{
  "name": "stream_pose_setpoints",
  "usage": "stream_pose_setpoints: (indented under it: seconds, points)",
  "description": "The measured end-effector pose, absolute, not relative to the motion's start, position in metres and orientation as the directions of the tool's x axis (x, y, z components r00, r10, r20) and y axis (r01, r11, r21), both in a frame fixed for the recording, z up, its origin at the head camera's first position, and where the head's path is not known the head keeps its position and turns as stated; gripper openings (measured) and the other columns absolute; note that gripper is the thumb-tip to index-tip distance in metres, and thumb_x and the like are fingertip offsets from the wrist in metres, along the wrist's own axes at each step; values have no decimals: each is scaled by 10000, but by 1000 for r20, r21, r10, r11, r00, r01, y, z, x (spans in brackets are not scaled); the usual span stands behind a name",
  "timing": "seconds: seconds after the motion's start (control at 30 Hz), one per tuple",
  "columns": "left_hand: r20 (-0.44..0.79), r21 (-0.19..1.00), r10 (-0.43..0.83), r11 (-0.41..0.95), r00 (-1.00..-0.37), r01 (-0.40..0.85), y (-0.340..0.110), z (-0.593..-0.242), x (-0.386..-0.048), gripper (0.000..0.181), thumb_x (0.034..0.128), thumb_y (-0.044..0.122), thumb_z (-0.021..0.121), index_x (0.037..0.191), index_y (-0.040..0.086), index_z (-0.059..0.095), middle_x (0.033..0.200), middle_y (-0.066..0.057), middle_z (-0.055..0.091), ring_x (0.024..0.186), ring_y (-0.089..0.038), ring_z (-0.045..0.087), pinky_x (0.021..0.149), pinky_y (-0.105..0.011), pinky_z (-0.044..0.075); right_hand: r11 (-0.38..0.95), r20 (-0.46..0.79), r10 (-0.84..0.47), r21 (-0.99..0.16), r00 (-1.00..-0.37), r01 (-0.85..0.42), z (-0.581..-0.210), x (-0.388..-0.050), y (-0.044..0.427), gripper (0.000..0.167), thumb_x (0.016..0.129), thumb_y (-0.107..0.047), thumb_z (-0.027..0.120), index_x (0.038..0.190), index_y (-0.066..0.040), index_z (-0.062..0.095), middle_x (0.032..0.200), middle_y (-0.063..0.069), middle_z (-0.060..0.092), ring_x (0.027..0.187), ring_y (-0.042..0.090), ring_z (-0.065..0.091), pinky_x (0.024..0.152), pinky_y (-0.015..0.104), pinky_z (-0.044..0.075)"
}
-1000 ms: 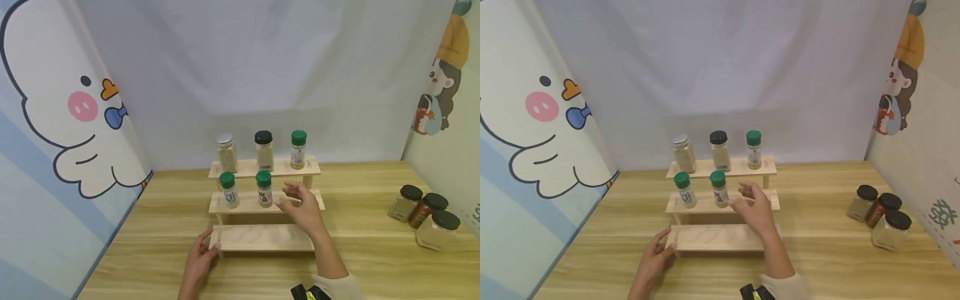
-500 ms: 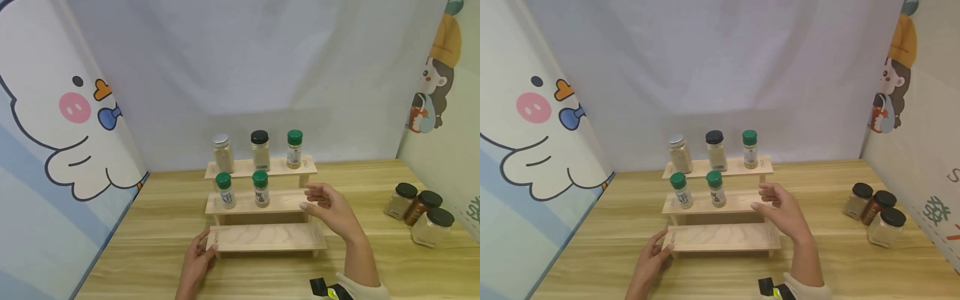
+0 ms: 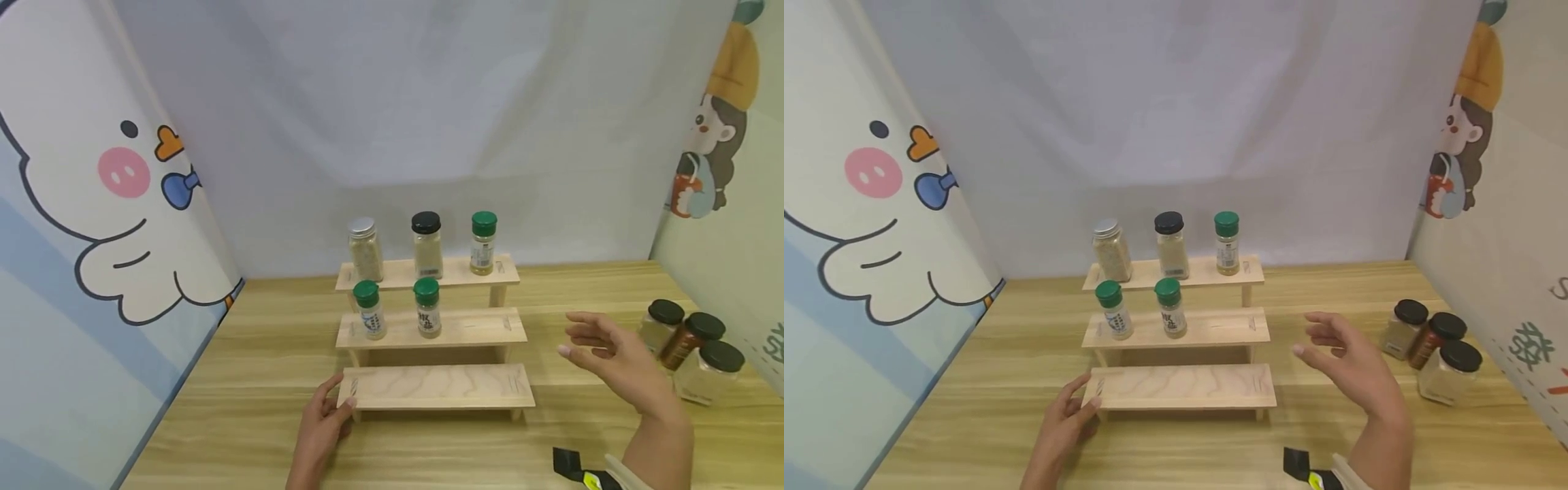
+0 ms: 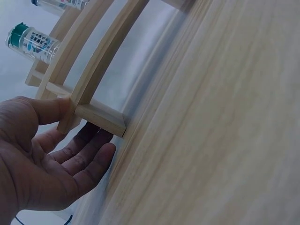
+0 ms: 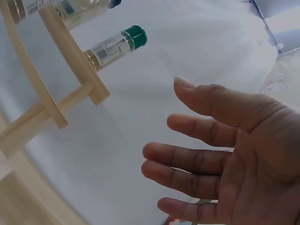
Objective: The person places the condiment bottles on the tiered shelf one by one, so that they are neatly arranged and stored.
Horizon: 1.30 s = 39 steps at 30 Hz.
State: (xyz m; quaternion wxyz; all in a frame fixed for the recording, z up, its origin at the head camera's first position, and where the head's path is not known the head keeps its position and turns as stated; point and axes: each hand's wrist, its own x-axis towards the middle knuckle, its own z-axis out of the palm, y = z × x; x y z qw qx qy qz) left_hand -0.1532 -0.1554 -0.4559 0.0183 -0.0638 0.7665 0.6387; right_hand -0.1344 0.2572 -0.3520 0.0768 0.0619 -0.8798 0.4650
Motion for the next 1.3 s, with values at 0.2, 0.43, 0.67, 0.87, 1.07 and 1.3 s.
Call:
stream_pose_setpoints:
  seconds: [0.2, 0.43, 0.67, 0.87, 1.07, 1.3]
  points:
    - [-109, 976, -67, 183, -992, -120, -154, -455, -152, 549, 899, 115, 620, 1396, 61, 393, 918, -116, 630, 773, -226, 571, 639, -357, 478, 589, 365, 237, -791, -900, -166, -360, -124, 277, 433, 898, -234, 642, 1268, -44, 521, 1065, -39, 601, 906, -98, 478, 736, 71, 374]
    - [-128, 975, -79, 175, -989, -140, -154, -455, -153, 559, 895, 122, 628, 1400, 74, 392, 938, -112, 625, 820, -227, 571, 650, -361, 485, 524, 359, 560, -851, -747, -15, -367, -120, 287, 317, 885, -187, 652, 1177, -76, 600, 925, -244, 533, 825, -118, 492, 747, 84, 376]
    - [-136, 972, -77, 181, -988, -148, -155, -455, -153, 559, 897, 115, 626, 1399, 61, 387, 918, -101, 619, 807, -216, 567, 648, -362, 491, 402, 292, 773, -912, -562, 79, -377, -124, 293, 338, 895, -222, 620, 1198, -75, 593, 936, -229, 502, 878, -86, 436, 925, 259, 338]
    - [-138, 973, -70, 177, -988, -149, -154, -453, -154, 558, 898, 105, 622, 1399, 51, 381, 894, -96, 618, 781, -206, 561, 639, -361, 485, 261, 200, 883, -961, -425, 90, -386, -128, 304, 397, 880, -201, 610, 1255, -90, 544, 1116, -137, 452, 1041, -16, 373, 951, 263, 267]
    - [-157, 969, -65, 181, -986, -166, -154, -452, -154, 579, 897, 137, 630, 1407, 59, 367, 932, -98, 621, 810, -210, 569, 661, -367, 488, 155, 127, 938, -986, -324, 62, -400, -128, 321, 526, 844, -181, 620, 1333, -164, 427, 1300, -63, 335, 1224, 55, 232, 1007, 224, 147]
    - [-175, 967, -67, 177, -982, -184, -154, -451, -154, 586, 895, 138, 634, 1408, 58, 363, 909, -81, 625, 797, -204, 571, 660, -362, 488, 144, 72, 924, -976, -376, 166, -414, -128, 331, 665, 819, -206, 646, 1393, -149, 314, 1419, 76, 252, 1314, 170, 173, 1044, 252, 123]
